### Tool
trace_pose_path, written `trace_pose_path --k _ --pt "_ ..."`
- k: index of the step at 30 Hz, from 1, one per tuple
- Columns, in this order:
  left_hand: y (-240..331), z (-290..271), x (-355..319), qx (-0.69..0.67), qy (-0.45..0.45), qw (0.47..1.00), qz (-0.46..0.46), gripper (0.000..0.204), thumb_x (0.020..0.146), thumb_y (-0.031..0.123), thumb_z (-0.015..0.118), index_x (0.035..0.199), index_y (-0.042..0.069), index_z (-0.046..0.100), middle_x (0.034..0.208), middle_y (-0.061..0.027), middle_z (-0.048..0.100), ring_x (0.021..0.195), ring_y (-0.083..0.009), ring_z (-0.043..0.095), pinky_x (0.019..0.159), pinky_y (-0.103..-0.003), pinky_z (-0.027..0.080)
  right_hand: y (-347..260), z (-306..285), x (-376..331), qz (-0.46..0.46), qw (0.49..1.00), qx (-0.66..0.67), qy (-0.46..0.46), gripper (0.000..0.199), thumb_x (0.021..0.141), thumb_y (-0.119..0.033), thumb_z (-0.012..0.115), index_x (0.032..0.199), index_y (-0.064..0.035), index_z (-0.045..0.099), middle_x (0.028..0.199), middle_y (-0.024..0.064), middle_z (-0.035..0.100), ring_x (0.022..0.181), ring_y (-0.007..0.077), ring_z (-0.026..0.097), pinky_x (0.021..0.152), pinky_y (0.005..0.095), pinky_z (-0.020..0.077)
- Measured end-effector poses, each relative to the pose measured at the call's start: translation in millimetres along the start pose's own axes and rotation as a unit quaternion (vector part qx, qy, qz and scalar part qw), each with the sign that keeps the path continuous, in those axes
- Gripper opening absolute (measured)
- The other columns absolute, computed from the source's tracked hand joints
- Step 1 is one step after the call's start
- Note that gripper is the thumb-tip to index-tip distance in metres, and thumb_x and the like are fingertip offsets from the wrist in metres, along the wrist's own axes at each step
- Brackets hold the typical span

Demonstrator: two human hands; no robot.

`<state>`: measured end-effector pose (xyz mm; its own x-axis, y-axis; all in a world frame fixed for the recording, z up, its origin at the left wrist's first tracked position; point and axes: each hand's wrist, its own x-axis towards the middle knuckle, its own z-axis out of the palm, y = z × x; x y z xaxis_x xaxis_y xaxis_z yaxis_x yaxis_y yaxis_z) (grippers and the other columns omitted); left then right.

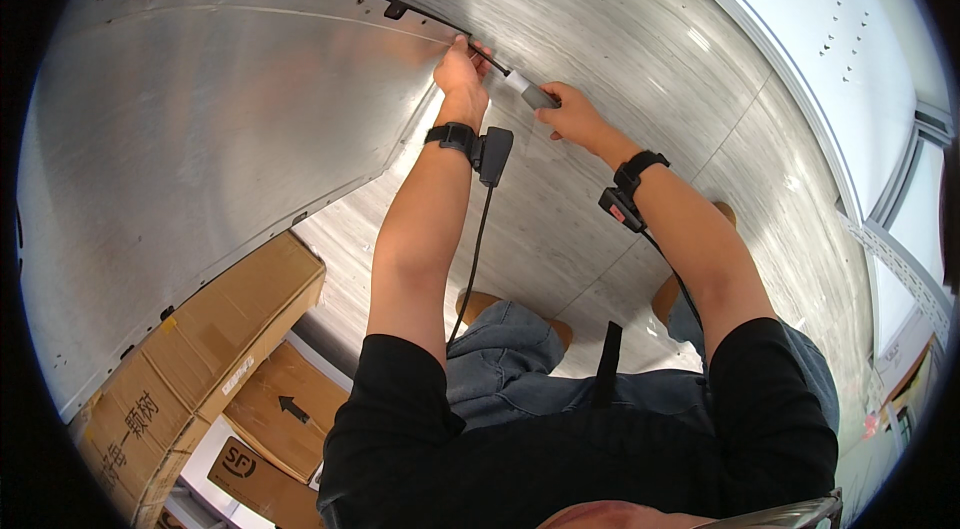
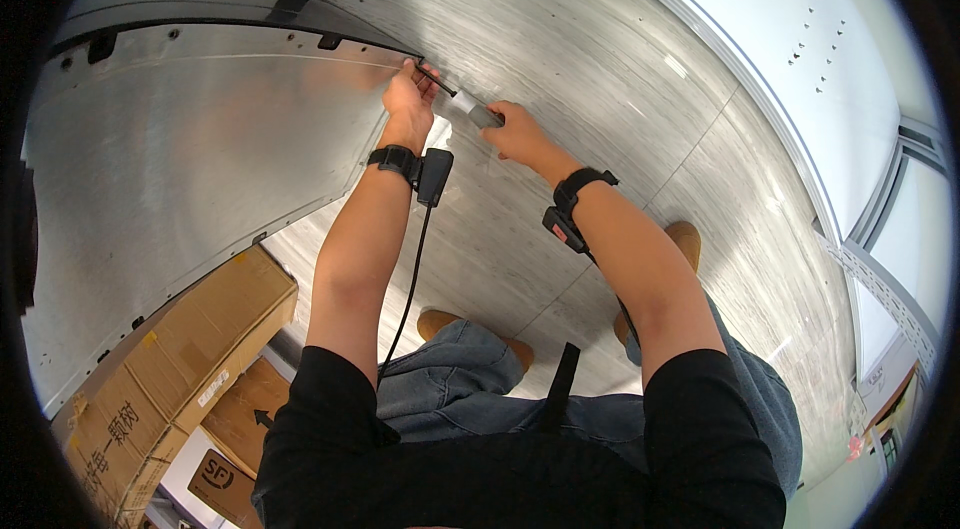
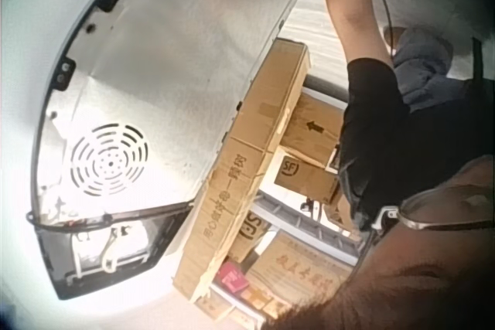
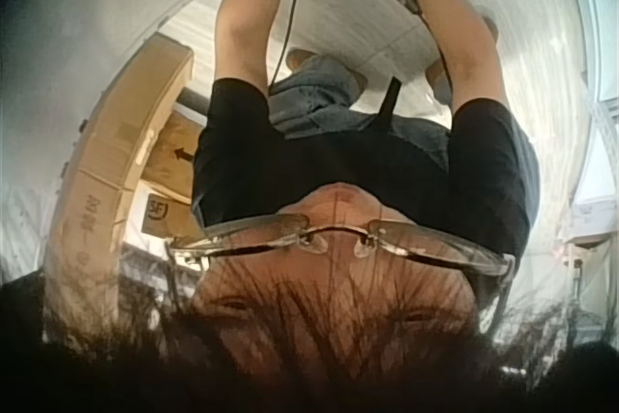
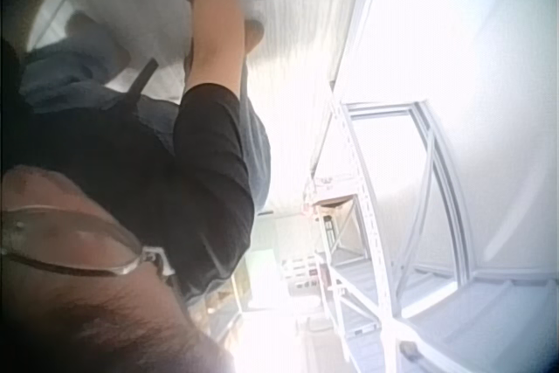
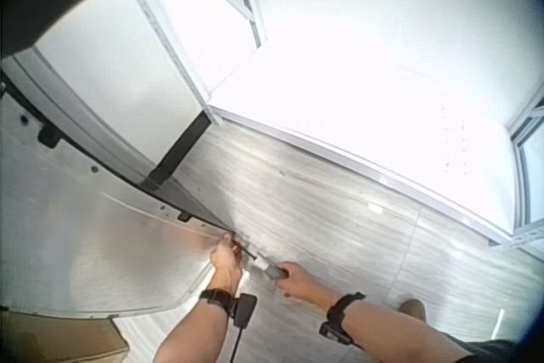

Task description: The person uses a screwdriver to fasten screws into a white metal panel, then wipes the exterior and interior of a black electronic device with a blue cloth.

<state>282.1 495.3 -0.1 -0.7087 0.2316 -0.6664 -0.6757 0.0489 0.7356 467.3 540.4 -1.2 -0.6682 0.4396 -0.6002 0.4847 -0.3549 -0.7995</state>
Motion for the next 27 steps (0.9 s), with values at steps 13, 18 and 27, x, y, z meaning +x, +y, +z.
trace_pose_path --k 13,18,27 --pt "9.4 8.4 -4.0 -0.058 0.001 0.996 -0.062 0.018 0.093 0.021 0.043 0.094 0.009 0.056 0.086 -0.0057 0.056 0.079 -0.0204 0.054 0.071 -0.035 0.047 -4.0 4.8 -2.0 0.053 0.995 0.080 0.004 0.057 0.082 -0.014 0.069 0.130 0.0004 0.043 0.100 0.0128 0.061 0.088 0.0208 0.060 0.071 0.0331 0.0503" --pt "12.5 10.9 -2.1 -0.078 -0.005 0.993 -0.085 0.019 0.092 0.019 0.039 0.096 0.008 0.054 0.086 -0.0066 0.055 0.077 -0.0216 0.053 0.071 -0.036 0.047 -1.8 2.0 3.3 0.022 0.999 0.023 -0.014 0.054 0.083 -0.012 0.067 0.129 0.0008 0.042 0.103 0.0127 0.060 0.076 0.0176 0.060 0.062 0.0318 0.0512" --pt "7.5 11.6 -0.1 -0.104 0.001 0.991 -0.086 0.022 0.093 0.021 0.037 0.097 0.008 0.054 0.084 -0.0064 0.055 0.075 -0.0208 0.053 0.069 -0.037 0.047 -8.1 1.0 -6.8 -0.010 0.999 -0.033 -0.026 0.043 0.085 -0.013 0.066 0.121 -0.0067 0.043 0.100 0.0113 0.059 0.079 0.0157 0.059 0.061 0.0307 0.0513"
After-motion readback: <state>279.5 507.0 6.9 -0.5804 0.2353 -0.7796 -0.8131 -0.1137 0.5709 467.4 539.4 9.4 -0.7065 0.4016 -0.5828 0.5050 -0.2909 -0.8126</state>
